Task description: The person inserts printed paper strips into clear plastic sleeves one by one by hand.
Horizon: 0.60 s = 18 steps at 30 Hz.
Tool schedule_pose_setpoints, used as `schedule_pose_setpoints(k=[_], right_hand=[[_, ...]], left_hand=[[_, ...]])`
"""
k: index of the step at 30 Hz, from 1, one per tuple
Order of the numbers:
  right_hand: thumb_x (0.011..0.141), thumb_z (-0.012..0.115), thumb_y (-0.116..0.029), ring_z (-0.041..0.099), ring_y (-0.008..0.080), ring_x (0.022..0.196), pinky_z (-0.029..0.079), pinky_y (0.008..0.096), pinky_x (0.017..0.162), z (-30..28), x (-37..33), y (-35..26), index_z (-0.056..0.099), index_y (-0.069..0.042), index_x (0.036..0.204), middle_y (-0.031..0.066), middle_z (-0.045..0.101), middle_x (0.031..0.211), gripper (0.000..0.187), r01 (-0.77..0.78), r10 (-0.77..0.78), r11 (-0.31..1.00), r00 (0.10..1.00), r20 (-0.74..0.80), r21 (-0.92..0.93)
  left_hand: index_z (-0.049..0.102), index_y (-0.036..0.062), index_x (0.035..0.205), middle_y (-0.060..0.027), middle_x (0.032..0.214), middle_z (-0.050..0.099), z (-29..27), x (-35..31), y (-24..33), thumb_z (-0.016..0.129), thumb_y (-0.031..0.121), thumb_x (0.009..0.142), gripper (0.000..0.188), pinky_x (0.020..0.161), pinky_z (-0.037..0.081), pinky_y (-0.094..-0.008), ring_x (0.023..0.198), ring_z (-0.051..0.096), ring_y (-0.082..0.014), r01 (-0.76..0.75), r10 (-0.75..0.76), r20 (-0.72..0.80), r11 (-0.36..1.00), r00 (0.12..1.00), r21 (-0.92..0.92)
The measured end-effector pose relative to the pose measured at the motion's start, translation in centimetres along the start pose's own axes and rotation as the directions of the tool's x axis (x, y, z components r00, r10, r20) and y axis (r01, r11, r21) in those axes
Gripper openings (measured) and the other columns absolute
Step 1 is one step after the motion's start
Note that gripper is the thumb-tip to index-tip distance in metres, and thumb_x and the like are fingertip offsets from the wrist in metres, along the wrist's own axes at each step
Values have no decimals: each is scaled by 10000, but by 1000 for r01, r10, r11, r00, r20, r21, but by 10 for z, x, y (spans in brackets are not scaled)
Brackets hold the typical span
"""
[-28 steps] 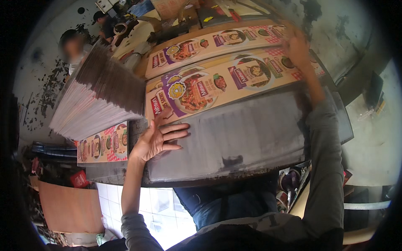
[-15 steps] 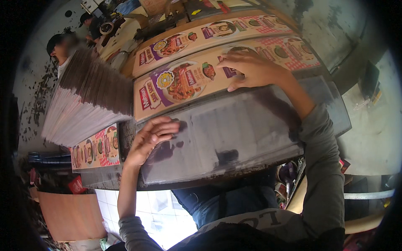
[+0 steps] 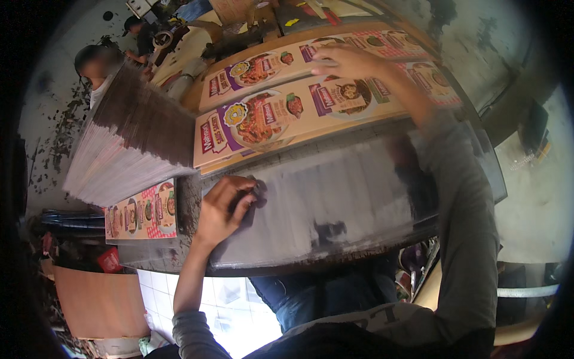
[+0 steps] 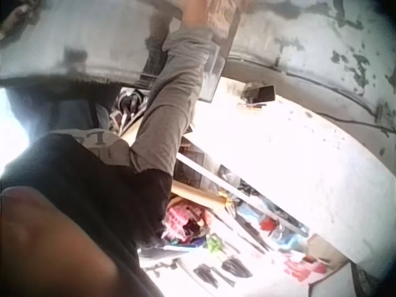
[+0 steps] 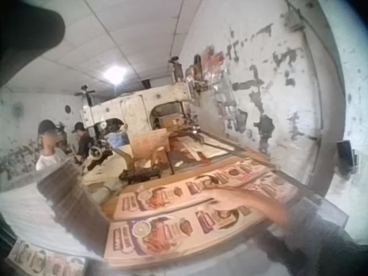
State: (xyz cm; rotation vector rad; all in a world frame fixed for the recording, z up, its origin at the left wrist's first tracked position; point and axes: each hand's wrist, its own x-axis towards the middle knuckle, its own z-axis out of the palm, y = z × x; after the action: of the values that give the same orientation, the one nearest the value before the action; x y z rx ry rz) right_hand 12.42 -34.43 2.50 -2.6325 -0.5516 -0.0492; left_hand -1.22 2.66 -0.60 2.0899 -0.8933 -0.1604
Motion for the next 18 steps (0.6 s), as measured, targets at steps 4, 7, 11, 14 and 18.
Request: schedule_pose_setpoints(k=[4,7,11,14,18], right_hand=[[797,507,-649,491,336,1153,400,431,948,-2,39,36,465,-77,1273,160,491,1266,746,-183,148,951,977,-152,-247],[709,526,-729,410,338,1231,350,469,999,18,60,47,445,-81,1302,166,413,1334,882,-294,217,914,937,-275,-280],[694,532,-732,345,310,1279,253,538,1037,22,72,48,442,-89,1312,138,373,1361,896,-345,260,881,925,-279,-323],[699,549,-716,339,255,1289,223,513,1056,21,71,41,425,-104,1333,124,369,1358,891,-385,308,872,912,-273,-302],[694,595,-682,383,297,1226,259,490,1024,24,71,51,456,-98,1287,128,422,1270,844,-338,201,881,900,-386,-330]], left_hand=[[589,63,1083,-105,1099,563,7,10,4,666,130,758,340,886,416,-398,1005,536,-325,-192,239,-56,882,969,430],[575,49,1131,-118,1126,528,7,7,0,682,187,756,414,882,405,-407,1026,515,-306,-158,214,-60,858,975,488],[558,39,1176,-116,1117,521,6,7,1,701,208,736,492,879,404,-407,1015,511,-298,-144,210,-72,845,975,514],[569,52,1170,-111,1111,524,4,7,-1,726,180,700,512,873,413,-402,999,510,-285,-137,206,-80,849,975,510],[586,68,1130,-88,1061,530,4,7,-3,746,181,675,495,839,392,-390,955,511,-256,-165,244,-91,844,966,511]])
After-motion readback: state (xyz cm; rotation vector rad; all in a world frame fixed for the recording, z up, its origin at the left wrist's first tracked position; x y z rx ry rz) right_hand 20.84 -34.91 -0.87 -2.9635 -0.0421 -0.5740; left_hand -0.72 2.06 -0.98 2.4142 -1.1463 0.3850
